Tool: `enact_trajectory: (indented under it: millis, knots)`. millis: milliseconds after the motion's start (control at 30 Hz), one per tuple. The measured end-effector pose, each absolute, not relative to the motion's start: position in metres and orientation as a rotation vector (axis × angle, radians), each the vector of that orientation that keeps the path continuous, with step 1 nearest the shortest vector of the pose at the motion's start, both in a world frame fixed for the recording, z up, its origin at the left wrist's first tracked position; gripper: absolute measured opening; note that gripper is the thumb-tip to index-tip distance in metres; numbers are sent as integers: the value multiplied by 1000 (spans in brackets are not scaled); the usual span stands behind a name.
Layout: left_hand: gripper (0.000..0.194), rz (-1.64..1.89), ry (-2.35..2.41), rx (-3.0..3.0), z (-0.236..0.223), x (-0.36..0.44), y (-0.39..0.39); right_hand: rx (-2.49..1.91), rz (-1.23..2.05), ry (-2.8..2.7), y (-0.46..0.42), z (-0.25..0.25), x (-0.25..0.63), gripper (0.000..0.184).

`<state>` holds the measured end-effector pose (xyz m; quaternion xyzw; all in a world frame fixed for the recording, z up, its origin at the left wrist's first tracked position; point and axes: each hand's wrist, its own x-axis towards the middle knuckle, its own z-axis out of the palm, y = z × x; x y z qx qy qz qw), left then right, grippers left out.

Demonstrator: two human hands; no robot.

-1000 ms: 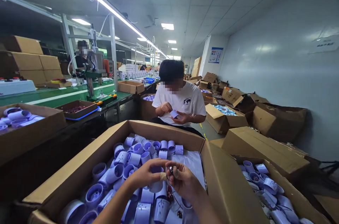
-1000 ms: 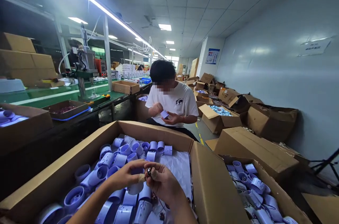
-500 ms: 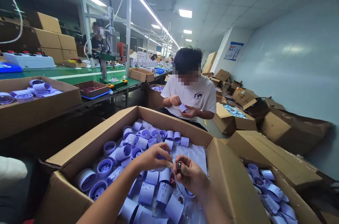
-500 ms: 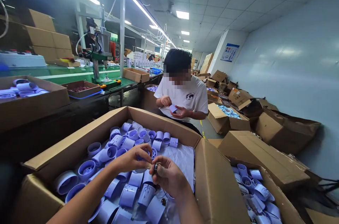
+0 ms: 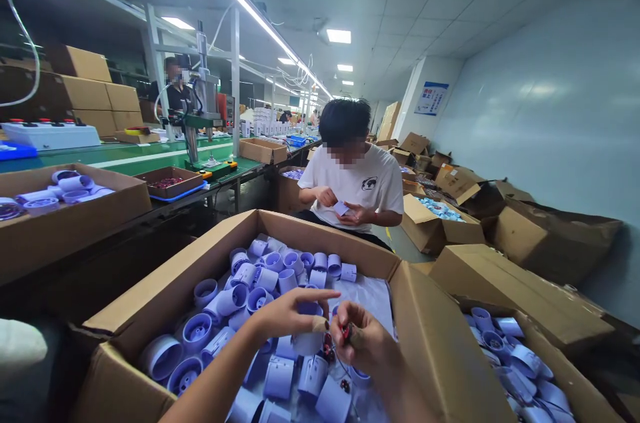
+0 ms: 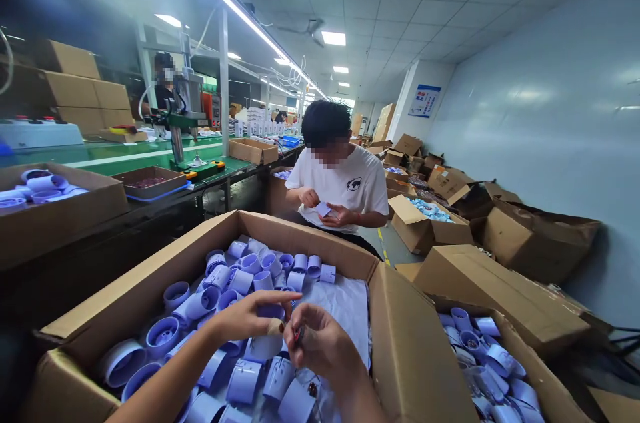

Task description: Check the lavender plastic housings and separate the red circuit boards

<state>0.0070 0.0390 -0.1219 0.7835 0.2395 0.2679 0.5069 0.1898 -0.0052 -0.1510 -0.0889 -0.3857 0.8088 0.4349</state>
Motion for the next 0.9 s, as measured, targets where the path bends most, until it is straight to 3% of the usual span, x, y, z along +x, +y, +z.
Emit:
enact_trajectory:
  millis: [267, 433, 900]
  knots:
    - [38, 761, 591, 1785, -120, 7, 43, -390, 1959, -930, -6, -144, 190, 28]
    - [36, 766, 640, 1774, -119, 4, 46, -415, 1887, -891, -5, -139, 195, 37]
    - [34, 809, 816, 1837, -120, 2, 50, -520, 1671, -843, 6, -136, 191, 29]
